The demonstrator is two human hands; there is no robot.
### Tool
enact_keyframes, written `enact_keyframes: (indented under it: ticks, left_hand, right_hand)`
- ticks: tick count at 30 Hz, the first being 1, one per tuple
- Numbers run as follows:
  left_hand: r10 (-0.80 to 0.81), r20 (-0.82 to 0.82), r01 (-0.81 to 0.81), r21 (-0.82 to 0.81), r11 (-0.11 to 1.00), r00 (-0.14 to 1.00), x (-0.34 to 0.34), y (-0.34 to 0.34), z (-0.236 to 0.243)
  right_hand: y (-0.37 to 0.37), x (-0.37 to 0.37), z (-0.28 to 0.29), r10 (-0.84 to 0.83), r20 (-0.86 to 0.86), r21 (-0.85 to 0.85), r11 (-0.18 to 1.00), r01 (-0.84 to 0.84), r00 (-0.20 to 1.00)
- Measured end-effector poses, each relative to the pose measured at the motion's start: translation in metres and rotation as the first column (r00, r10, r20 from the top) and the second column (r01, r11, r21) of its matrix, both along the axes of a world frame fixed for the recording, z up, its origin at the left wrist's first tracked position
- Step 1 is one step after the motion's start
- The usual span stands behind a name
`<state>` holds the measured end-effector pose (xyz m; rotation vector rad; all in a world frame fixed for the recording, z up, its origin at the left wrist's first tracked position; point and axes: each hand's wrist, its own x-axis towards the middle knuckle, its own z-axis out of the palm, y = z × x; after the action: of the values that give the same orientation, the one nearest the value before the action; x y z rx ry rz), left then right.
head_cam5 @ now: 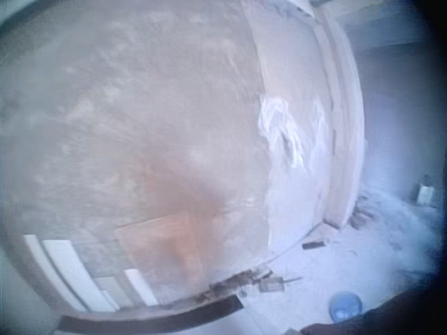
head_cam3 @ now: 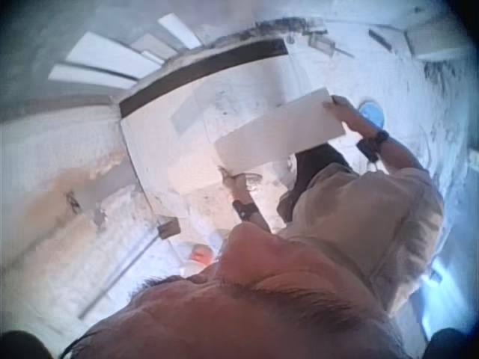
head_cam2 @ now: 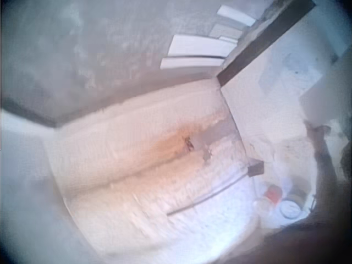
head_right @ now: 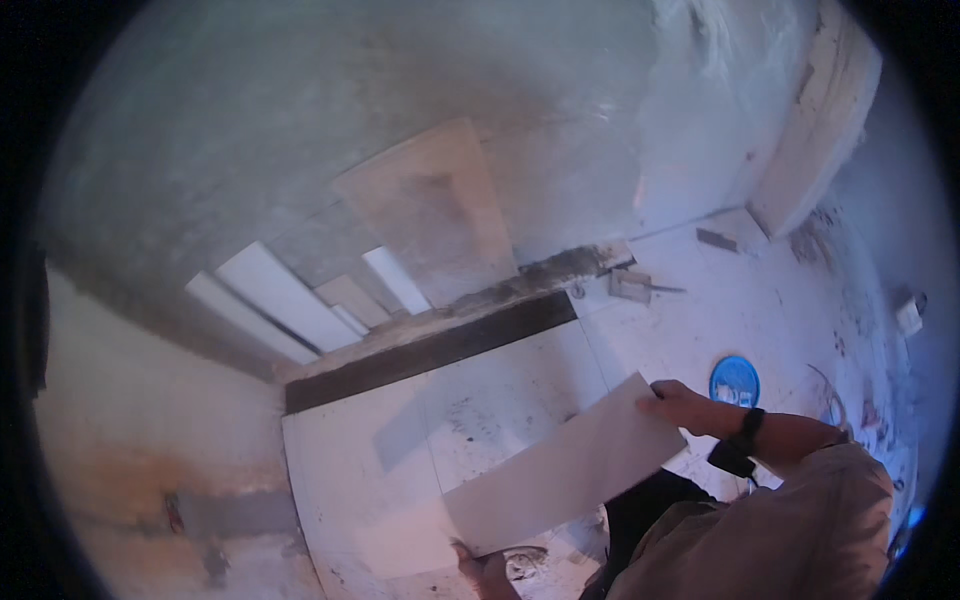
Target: Installing and level-checking floor tiles using a spacers and trowel.
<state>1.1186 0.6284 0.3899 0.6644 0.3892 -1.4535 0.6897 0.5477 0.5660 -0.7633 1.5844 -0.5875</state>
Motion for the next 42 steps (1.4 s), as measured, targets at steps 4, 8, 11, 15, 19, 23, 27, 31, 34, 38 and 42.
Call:
enact_keyframes:
  ticks: [4,8,11,15,19,23,27,31,34,38,42]
  left_hand:
    - [-0.047,0.049,0.037,0.185,0.982,0.998,-0.050,-0.083,-0.019]
    - [-0.157,-0.038,0.160,0.343,0.925,0.987,-0.075,-0.159,-0.036]
    - [-0.237,0.019,0.213,0.371,0.904,0.971,-0.102,-0.233,-0.013]
    - [-0.385,0.067,0.364,0.213,0.907,0.920,-0.105,-0.305,-0.050]
    - [-0.424,0.081,0.405,0.183,0.896,0.902,-0.090,-0.382,-0.111]
    - [-0.581,0.368,0.546,0.204,0.812,0.726,-0.092,-0.441,-0.201]
    - [-0.391,-0.033,0.390,0.175,0.904,0.920,-0.088,-0.496,-0.321]
    - [-0.380,-0.038,0.376,0.267,0.887,0.924,-0.115,-0.535,-0.423]
    - [-0.460,0.707,0.588,0.078,0.805,0.536,-0.104,-0.528,-0.534]
    - [-0.504,0.175,0.515,-0.022,0.857,0.846,-0.136,-0.568,-0.566]
    - [-0.484,0.680,0.637,0.032,0.770,0.551,-0.169,-0.577,-0.552]
  right_hand:
    - [-0.054,-0.066,-0.139,0.032,-0.496,0.021,0.999,-0.025,0.868]
    - [-0.098,-0.119,-0.215,0.120,-0.752,0.114,0.992,-0.052,0.648]
    - [-0.126,-0.120,-0.229,0.069,-0.745,0.109,0.994,0.019,0.664]
    - [-0.128,-0.113,-0.253,0.113,-0.722,0.227,0.971,0.079,0.682]
    - [-0.178,-0.068,-0.267,-0.200,-0.632,0.180,0.902,0.393,0.749]
    - [-0.231,-0.049,-0.327,-0.198,-0.733,0.183,0.864,0.469,0.650]
    - [-0.277,-0.049,-0.433,-0.478,-0.507,0.011,0.829,0.560,0.718]
    - [-0.315,-0.070,-0.554,-0.553,-0.537,-0.162,0.809,0.566,0.637]
    - [-0.358,-0.077,-0.622,-0.663,-0.435,-0.219,0.734,0.642,0.609]
    - [-0.383,-0.101,-0.689,-0.853,-0.125,-0.259,0.522,0.813,0.507]
    - [-0.401,-0.106,-0.716,-0.894,-0.046,-0.284,0.440,0.852,0.447]
